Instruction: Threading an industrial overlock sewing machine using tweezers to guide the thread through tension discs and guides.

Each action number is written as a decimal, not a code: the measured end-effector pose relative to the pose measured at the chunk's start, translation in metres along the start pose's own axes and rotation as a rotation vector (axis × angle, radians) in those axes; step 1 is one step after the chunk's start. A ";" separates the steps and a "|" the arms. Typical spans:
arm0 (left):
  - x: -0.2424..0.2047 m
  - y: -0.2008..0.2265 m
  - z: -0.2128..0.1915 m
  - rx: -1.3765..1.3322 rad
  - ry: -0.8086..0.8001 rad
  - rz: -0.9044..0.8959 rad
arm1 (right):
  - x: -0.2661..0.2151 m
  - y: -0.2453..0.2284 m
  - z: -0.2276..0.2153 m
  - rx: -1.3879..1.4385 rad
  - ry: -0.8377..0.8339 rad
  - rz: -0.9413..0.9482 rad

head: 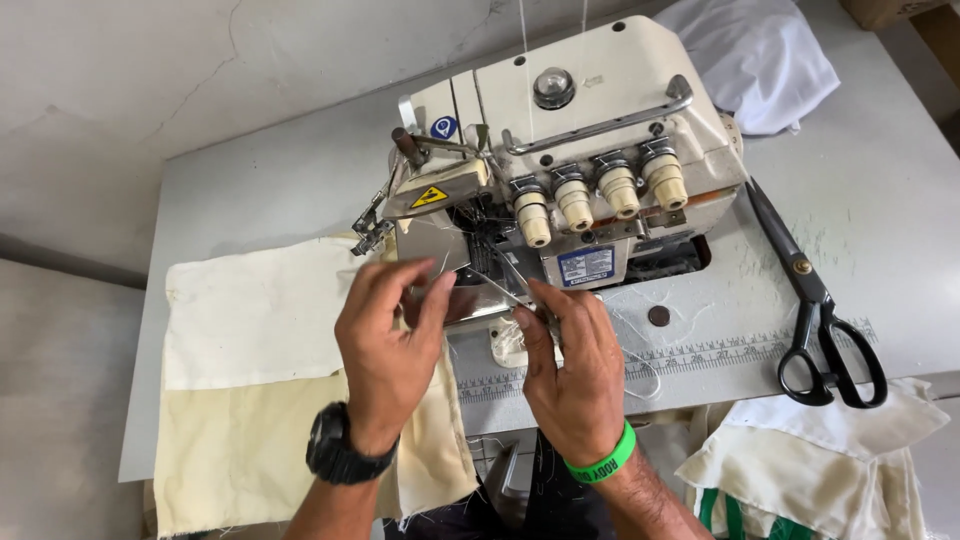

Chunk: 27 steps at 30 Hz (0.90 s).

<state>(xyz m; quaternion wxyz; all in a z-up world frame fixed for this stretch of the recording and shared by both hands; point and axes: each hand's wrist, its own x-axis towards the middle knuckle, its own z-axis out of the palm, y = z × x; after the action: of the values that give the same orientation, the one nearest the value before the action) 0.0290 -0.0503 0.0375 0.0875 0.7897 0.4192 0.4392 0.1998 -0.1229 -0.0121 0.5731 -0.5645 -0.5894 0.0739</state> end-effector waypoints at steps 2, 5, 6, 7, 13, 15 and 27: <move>0.009 -0.005 0.006 0.011 -0.011 -0.042 | 0.002 0.001 0.002 -0.010 -0.003 0.003; 0.018 -0.019 0.019 0.007 -0.021 -0.098 | 0.007 0.001 0.004 -0.045 -0.013 -0.019; 0.019 -0.024 0.023 -0.001 -0.027 -0.126 | 0.007 0.000 0.003 -0.064 -0.033 -0.036; 0.019 -0.025 0.026 -0.012 -0.025 -0.126 | 0.005 0.001 0.004 -0.075 -0.034 -0.038; 0.019 -0.031 0.029 -0.080 0.093 -0.038 | -0.006 -0.001 0.015 -0.060 -0.046 0.113; 0.017 -0.027 0.028 -0.111 0.126 -0.041 | -0.009 -0.005 0.018 -0.131 -0.032 0.052; -0.024 0.025 -0.004 -0.886 0.045 -0.367 | -0.013 -0.041 0.016 -0.203 0.184 -0.094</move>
<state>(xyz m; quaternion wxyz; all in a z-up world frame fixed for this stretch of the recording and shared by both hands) 0.0342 -0.0845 0.0372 0.4827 0.5798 0.3259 0.5698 0.1598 -0.1375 0.0050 0.5673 -0.5959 -0.5646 -0.0650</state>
